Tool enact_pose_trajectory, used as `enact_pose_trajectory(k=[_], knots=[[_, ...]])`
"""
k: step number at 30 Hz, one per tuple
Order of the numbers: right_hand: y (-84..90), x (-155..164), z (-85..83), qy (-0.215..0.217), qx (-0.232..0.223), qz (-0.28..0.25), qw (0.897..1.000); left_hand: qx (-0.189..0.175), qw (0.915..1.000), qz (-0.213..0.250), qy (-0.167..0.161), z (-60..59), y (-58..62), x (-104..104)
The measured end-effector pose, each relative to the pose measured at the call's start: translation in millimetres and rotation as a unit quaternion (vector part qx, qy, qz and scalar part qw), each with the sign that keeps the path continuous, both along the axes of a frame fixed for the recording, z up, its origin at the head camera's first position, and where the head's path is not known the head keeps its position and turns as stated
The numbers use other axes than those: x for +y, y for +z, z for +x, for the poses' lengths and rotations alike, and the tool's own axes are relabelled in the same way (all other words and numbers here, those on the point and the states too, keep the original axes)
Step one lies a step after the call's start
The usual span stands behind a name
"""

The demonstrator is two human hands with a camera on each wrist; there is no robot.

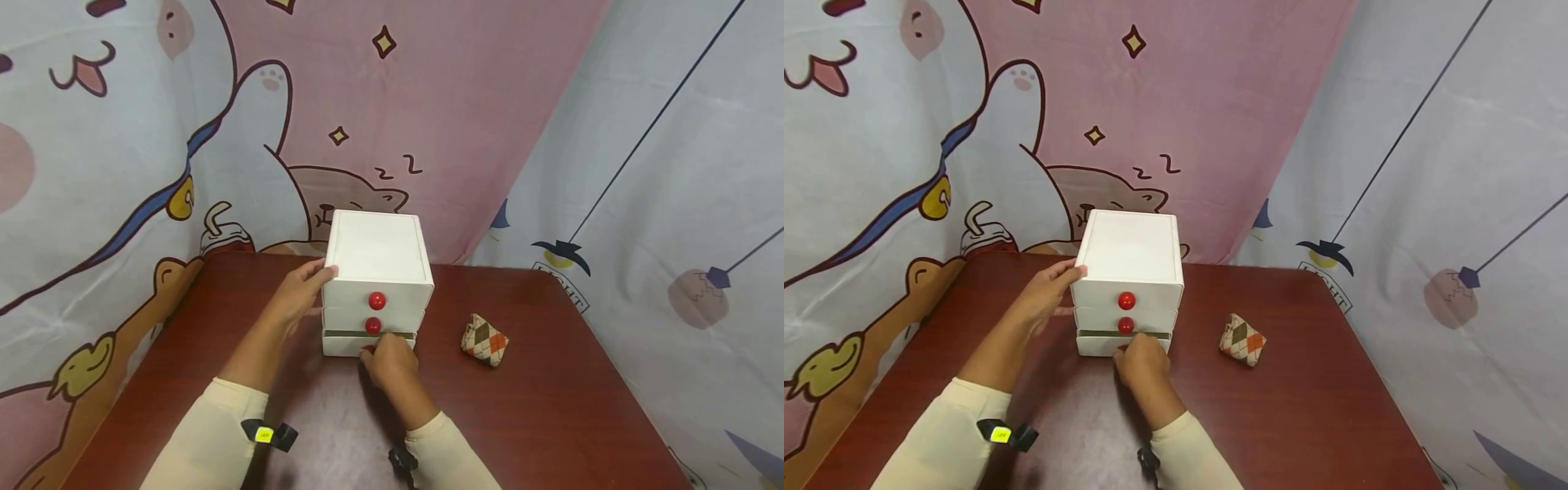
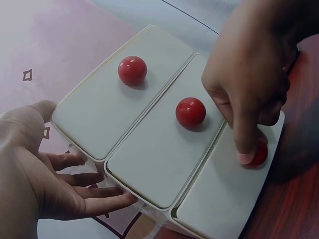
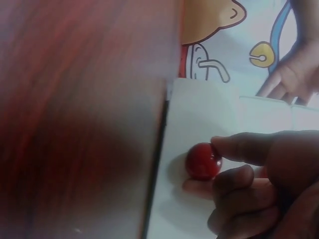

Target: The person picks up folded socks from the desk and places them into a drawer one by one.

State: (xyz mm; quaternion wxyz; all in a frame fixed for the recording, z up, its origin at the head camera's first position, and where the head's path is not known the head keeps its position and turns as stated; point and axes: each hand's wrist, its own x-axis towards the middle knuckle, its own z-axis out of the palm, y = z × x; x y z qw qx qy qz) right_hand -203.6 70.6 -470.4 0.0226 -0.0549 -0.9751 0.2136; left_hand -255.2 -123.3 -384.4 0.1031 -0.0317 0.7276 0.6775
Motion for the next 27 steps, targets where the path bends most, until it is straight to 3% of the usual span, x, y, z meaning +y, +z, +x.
enact_pose_trajectory(k=[14, 27], knots=[[11.5, 7, 26.2, 0.053, -0.060, 0.027, 0.996, -0.006, 1.0000, -0.008, 0.000, 1.6, 2.2, -1], [19.9, 9, 47.3, 0.077, -0.066, 0.049, 0.994, -0.007, 0.9999, -0.010, -0.001, 1.2, 3.1, -2]])
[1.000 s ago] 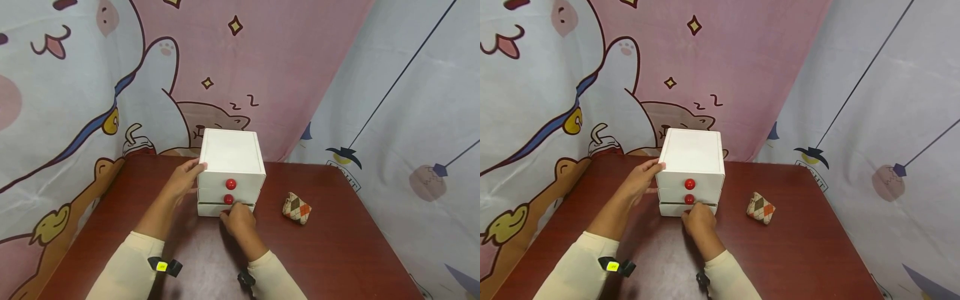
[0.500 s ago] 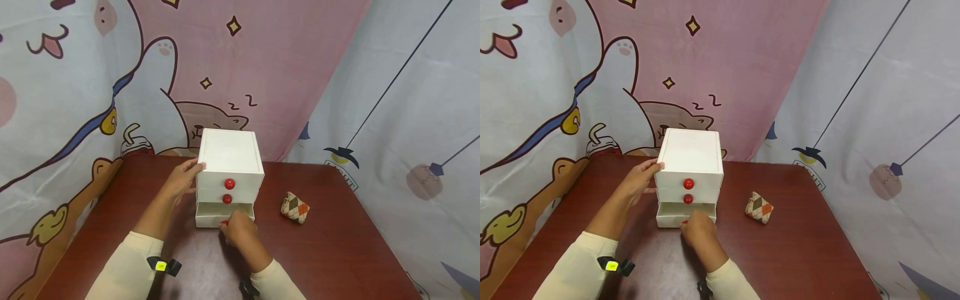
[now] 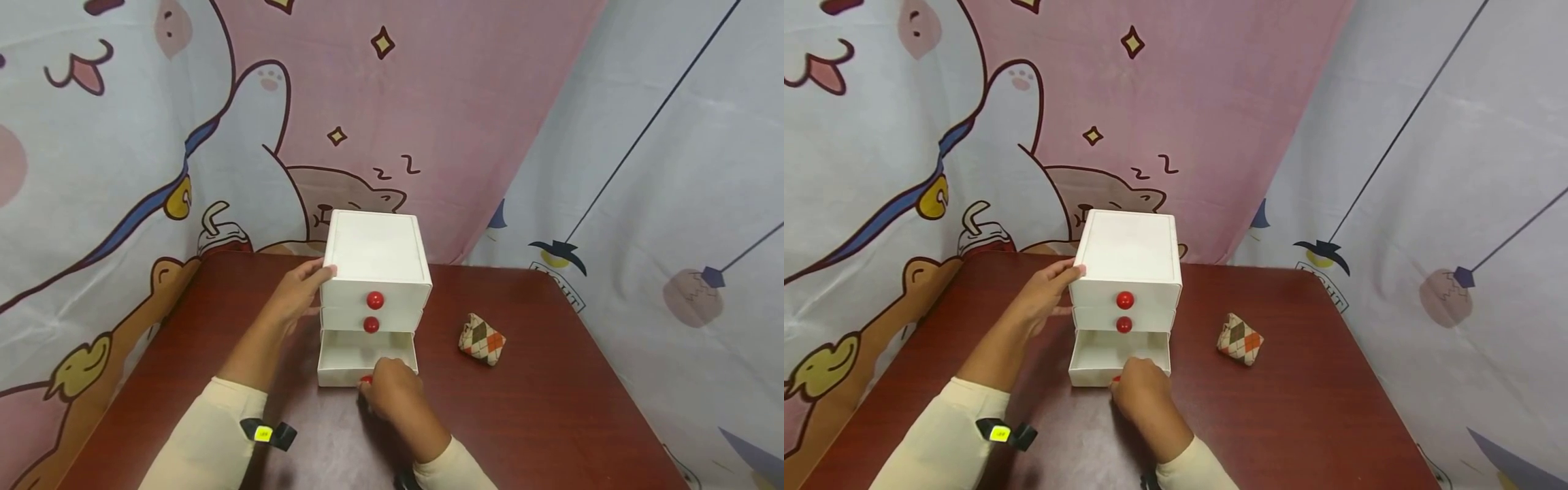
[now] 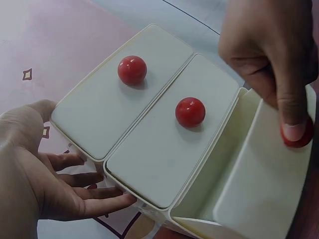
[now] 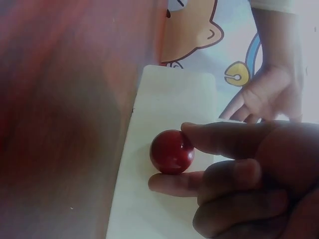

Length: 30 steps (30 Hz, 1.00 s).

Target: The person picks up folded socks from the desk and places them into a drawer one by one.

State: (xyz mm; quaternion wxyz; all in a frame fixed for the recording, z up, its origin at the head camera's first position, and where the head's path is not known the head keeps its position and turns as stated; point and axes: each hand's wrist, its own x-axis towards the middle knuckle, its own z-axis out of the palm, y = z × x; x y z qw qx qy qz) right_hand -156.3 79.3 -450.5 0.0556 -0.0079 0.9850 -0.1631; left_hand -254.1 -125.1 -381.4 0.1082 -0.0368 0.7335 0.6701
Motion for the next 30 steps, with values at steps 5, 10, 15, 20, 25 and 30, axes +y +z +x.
enact_pose_trajectory(k=[5, 10, 15, 20, 25, 30], knots=[[-0.5, 0, 12.4, 0.006, 0.012, 0.010, 1.000, 0.001, 1.0000, -0.002, -0.001, 0.7, 0.6, 0], [-2.1, 2, 21.4, 0.009, 0.020, 0.009, 1.000, 0.003, 1.0000, -0.002, -0.004, 0.3, 0.0, 1], [-3.9, 3, 26.9, 0.010, 0.020, 0.009, 1.000, 0.002, 1.0000, 0.002, -0.002, 0.5, -0.9, 0], [-6.5, 3, 28.6, 0.006, 0.017, 0.011, 1.000, 0.002, 1.0000, 0.001, -0.002, -0.3, -1.9, 0], [-4.7, 2, 29.9, 0.003, 0.014, 0.015, 1.000, 0.003, 1.0000, 0.000, 0.001, 0.2, -0.5, -1], [3.0, 9, 34.4, -0.004, -0.009, 0.006, 1.000, 0.003, 1.0000, -0.002, -0.002, -0.1, -0.2, -1]])
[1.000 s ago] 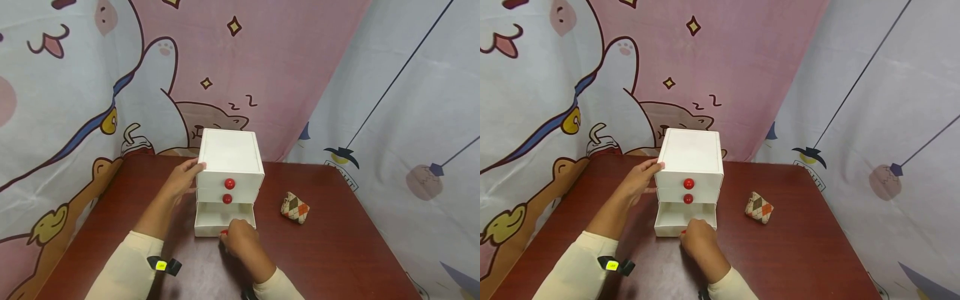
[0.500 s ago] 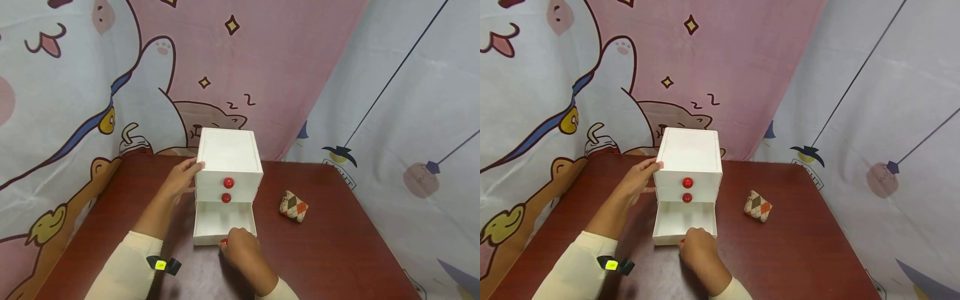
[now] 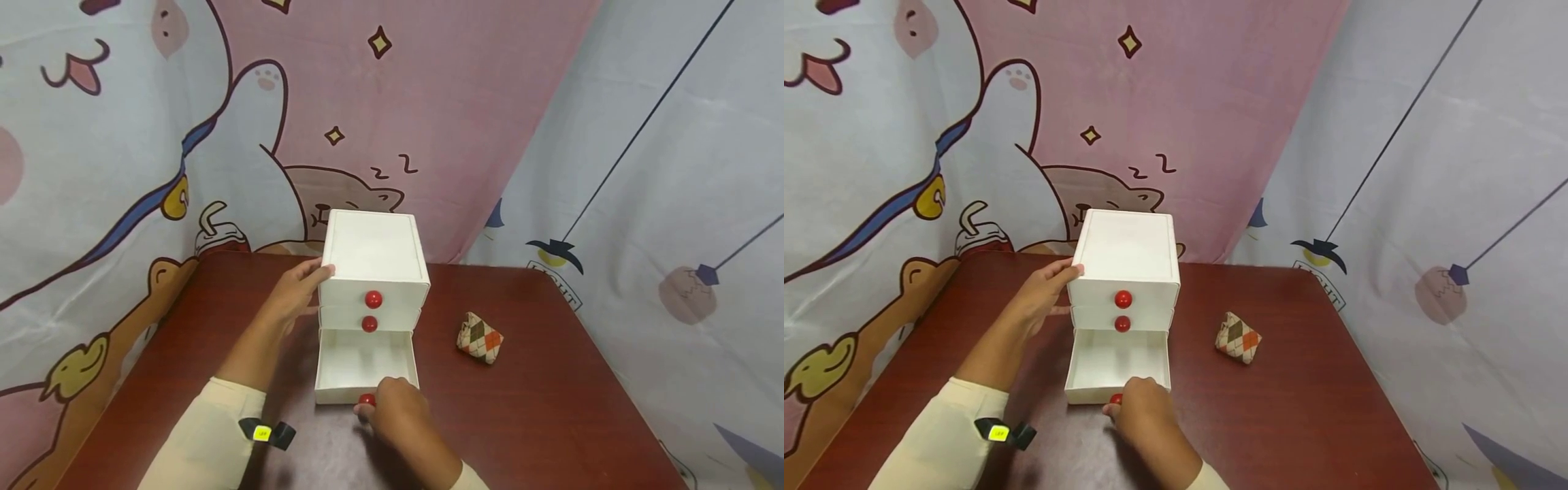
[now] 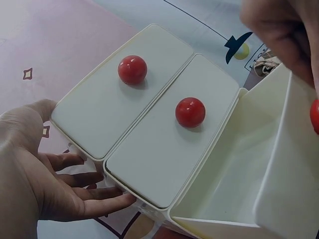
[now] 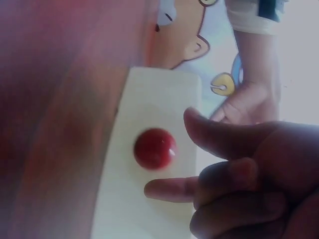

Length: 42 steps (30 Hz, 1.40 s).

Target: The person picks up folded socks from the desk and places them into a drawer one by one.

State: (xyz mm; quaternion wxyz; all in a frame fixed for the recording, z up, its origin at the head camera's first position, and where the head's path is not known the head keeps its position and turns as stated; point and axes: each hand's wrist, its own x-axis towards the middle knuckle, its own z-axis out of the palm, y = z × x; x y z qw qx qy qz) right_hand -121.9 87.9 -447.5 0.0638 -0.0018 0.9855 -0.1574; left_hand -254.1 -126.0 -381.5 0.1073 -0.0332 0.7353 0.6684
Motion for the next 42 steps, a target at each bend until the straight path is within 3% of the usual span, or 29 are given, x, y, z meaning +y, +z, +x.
enact_pose_trajectory(k=[5, 14, 23, 29, 36, 42], knots=[[11.7, 17, 2.1, -0.004, -0.003, -0.019, 1.000, 0.002, 1.0000, 0.003, 0.001, 0.5, -0.4, -1], [29.4, 56, -3.6, -0.028, 0.030, -0.049, 0.998, 0.001, 1.0000, 0.004, -0.003, 0.3, -0.2, -1], [32.2, 103, -27.0, -0.059, 0.079, -0.054, 0.994, 0.000, 1.0000, -0.009, 0.001, 0.2, -0.5, 0], [25.9, 125, -41.6, -0.076, 0.080, -0.061, 0.992, 0.001, 0.9999, -0.010, 0.000, 0.3, -1.5, -1], [24.8, 147, -57.4, -0.062, 0.091, -0.063, 0.992, 0.001, 1.0000, -0.008, -0.001, 0.5, -1.3, -1], [25.8, 175, -81.0, -0.076, 0.066, -0.051, 0.994, 0.003, 1.0000, -0.007, -0.001, 0.7, -0.4, 0]])
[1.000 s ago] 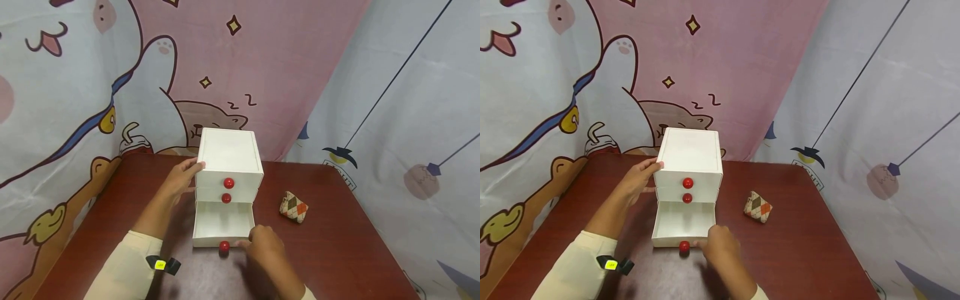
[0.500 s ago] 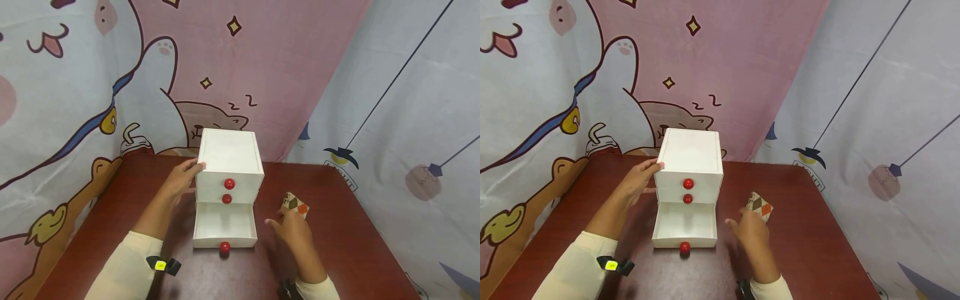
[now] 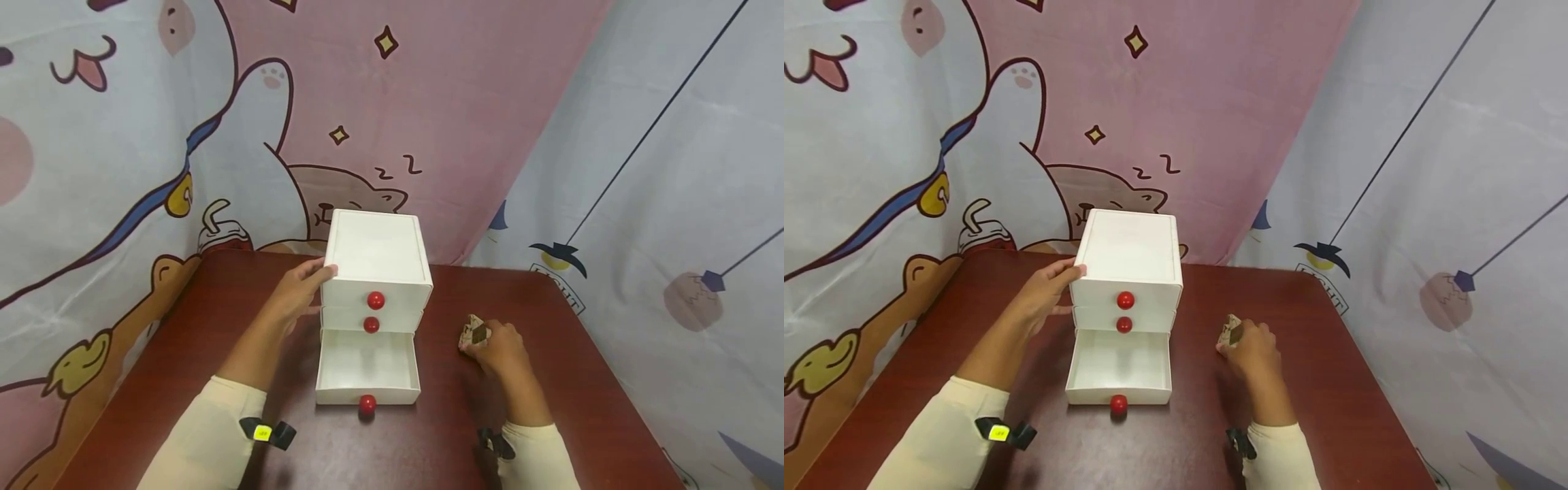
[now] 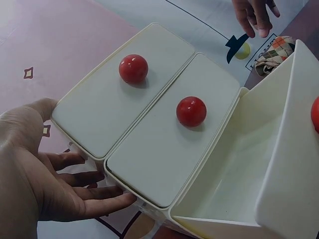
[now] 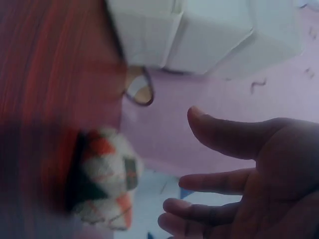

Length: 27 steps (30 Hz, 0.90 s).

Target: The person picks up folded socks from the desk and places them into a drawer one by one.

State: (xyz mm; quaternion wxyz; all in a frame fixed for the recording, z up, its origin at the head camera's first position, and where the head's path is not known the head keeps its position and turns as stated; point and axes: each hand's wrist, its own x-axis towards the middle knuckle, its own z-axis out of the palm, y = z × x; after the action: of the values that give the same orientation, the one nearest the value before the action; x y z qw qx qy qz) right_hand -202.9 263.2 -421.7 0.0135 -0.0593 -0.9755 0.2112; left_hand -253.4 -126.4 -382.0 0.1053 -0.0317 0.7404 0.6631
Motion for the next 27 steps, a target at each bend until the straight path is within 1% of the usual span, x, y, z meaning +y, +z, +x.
enact_pose_trajectory(k=[5, 11, 14, 19, 22, 25, 27], knots=[[-8.2, 19, -16.0, -0.004, -0.034, 0.013, 0.999, 0.002, 1.0000, 0.001, -0.001, -2.0, 1.0, 0], [-21.6, 33, -29.4, -0.017, -0.061, 0.005, 0.998, 0.002, 1.0000, 0.002, 0.000, -0.9, 3.9, 0], [-30.8, 41, -36.0, -0.011, -0.073, -0.012, 0.997, 0.002, 1.0000, 0.002, -0.001, -1.0, 4.2, 1], [-42.4, 49, -47.7, 0.024, -0.087, -0.043, 0.995, 0.002, 1.0000, -0.002, 0.001, -1.5, 4.0, 2], [-45.2, 50, -52.5, 0.028, -0.103, -0.069, 0.992, 0.001, 1.0000, 0.000, 0.003, -1.6, 2.7, 1], [-47.7, 50, -56.4, 0.022, -0.118, -0.100, 0.988, -0.001, 1.0000, 0.002, 0.005, -0.7, 0.7, 0], [-49.3, 49, -58.5, 0.025, -0.115, -0.108, 0.987, -0.001, 1.0000, 0.002, 0.005, 0.0, -0.6, -1]])
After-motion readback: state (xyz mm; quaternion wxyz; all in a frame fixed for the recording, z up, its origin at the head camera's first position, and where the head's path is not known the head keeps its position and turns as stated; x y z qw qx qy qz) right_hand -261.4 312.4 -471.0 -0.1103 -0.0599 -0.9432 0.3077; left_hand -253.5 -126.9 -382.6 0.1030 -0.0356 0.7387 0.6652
